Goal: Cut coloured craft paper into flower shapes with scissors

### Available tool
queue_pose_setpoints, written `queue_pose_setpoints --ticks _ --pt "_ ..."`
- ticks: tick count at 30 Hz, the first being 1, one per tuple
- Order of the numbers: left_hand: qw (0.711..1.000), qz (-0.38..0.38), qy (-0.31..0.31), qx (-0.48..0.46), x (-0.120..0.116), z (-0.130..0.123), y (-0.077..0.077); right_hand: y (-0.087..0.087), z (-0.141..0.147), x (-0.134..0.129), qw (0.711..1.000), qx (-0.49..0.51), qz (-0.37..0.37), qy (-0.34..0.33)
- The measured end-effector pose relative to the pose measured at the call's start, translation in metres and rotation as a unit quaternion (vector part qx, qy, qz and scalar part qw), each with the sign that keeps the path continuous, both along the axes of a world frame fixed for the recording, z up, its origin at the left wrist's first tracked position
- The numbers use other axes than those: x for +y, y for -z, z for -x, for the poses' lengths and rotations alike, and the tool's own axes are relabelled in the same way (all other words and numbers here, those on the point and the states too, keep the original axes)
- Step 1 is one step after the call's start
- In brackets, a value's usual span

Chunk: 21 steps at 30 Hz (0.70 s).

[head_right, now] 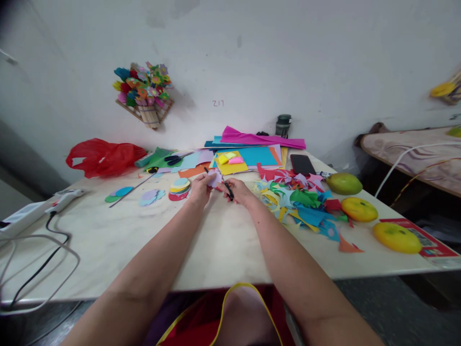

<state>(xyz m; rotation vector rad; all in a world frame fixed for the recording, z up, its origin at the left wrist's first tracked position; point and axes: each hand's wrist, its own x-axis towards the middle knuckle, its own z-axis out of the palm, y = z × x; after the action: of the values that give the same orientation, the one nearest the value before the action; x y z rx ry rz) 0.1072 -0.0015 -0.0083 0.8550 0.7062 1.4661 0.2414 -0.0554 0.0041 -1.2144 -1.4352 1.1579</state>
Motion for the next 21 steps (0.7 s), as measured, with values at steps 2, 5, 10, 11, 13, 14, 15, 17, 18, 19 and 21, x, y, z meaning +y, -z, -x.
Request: queue_pose_setpoints --ticks 2,5,10,11,13,14,15,17,18,19,21 --pt "1.0 0.003 -0.002 -0.002 -0.0004 -0.0004 -0.0006 0.0002 -0.0001 0.0002 1.0 0.0 -0.001 0.0" --pt "1.0 0.005 -0.001 -0.002 -0.0013 -0.0008 -0.0014 0.0007 -0.0002 0.0005 1.0 0.0 -0.001 0.0" --pt "1.0 0.001 0.003 -0.005 -0.0023 -0.0008 -0.0022 0.0024 -0.0007 0.0015 1.0 -0.003 -0.005 -0.003" --pt "1.0 -0.001 0.005 -0.006 -0.0022 -0.0007 -0.0022 0.0028 -0.0009 0.0018 1.0 -0.005 -0.008 -0.004" --pt "1.0 0.0 0.006 -0.007 -0.0018 -0.0005 -0.002 0.0037 -0.0014 0.0025 1.0 -0.01 -0.011 -0.005" --pt "1.0 0.001 0.005 -0.007 -0.0015 -0.0005 -0.0018 0.0041 -0.0016 0.0028 1.0 -0.011 -0.011 -0.005" --pt "1.0 0.001 0.005 -0.006 -0.0012 -0.0004 -0.0016 0.0046 -0.0018 0.0032 1.0 -0.012 -0.011 -0.006" --pt "1.0 0.001 0.004 -0.005 -0.0007 -0.0003 -0.0011 0.0053 -0.002 0.0038 1.0 -0.011 -0.01 -0.007" --pt "1.0 0.0 0.003 -0.004 -0.0006 -0.0002 -0.0009 0.0056 -0.0021 0.0041 1.0 -0.011 -0.011 -0.008" --pt "1.0 -0.001 0.003 -0.003 -0.0005 -0.0002 -0.0008 0.0058 -0.0021 0.0042 1.0 -0.011 -0.013 -0.009" --pt "1.0 -0.002 0.002 0.0 -0.0007 0.0 -0.0009 0.0059 -0.0019 0.0043 1.0 -0.016 -0.013 -0.008"
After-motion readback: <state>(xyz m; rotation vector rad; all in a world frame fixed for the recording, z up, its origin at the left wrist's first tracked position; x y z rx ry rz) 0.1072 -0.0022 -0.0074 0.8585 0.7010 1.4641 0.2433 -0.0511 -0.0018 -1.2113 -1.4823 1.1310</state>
